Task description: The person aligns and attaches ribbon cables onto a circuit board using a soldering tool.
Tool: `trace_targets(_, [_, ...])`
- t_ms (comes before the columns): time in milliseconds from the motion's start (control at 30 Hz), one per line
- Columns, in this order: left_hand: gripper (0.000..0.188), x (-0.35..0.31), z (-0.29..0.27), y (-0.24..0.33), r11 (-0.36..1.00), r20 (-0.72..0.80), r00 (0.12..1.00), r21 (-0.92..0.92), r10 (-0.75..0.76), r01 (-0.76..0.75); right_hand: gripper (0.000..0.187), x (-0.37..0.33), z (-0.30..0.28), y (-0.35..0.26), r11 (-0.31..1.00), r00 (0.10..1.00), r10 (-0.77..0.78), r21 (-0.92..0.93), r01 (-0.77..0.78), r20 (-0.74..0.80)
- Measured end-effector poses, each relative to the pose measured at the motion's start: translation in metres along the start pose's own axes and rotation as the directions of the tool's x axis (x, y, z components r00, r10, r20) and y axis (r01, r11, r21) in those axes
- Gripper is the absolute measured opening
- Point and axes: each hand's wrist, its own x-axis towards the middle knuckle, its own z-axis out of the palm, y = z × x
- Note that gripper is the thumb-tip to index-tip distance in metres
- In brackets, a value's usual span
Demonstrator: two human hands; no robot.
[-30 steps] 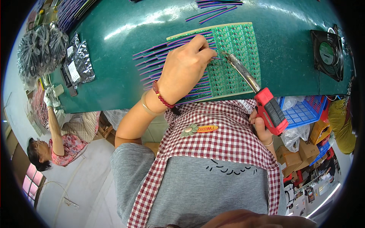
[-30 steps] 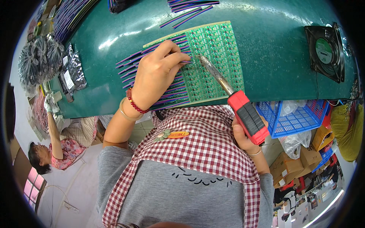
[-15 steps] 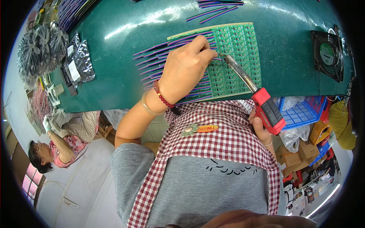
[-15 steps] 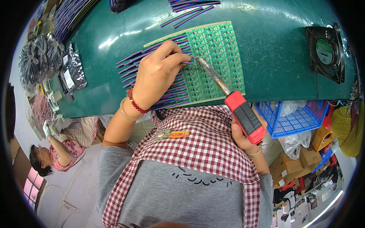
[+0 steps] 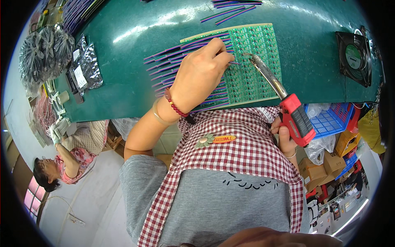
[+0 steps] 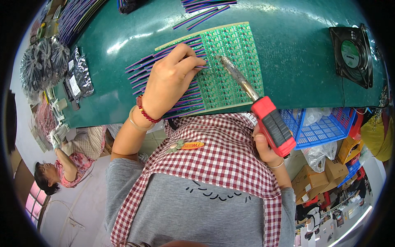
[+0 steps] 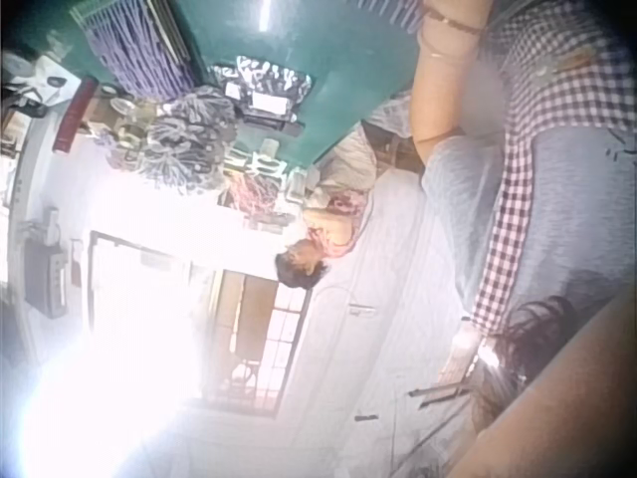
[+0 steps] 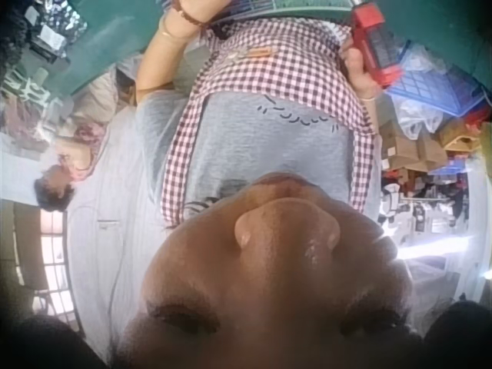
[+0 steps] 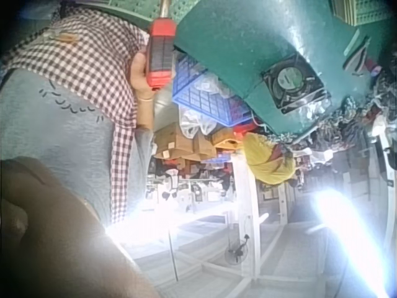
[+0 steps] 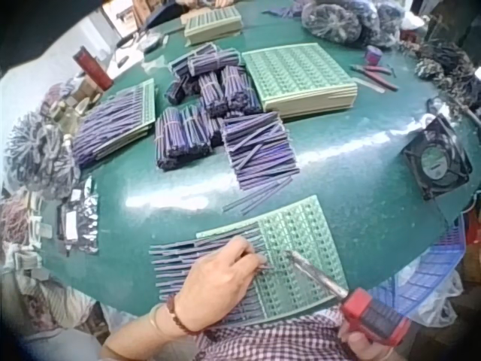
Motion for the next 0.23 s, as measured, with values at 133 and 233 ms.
trace_targets(133, [0.012,-0.0014,-0.0045,0.0075,1.000,0.030,0.999,-0.011,-0.027,0.027,0.055,-0.0005,0.0001,-0.0012,0.999,0.999,0.026,0.033,-0.025,-0.026])
trace_targets(233, [0.016,-0.0007,-0.0103,0.0101,0.995,0.008,1.000,0.096,0.008,-0.009,0.063,-0.0026,0.0006,-0.0008,0.997,0.997,0.035,0.072,-0.030,-0.064])
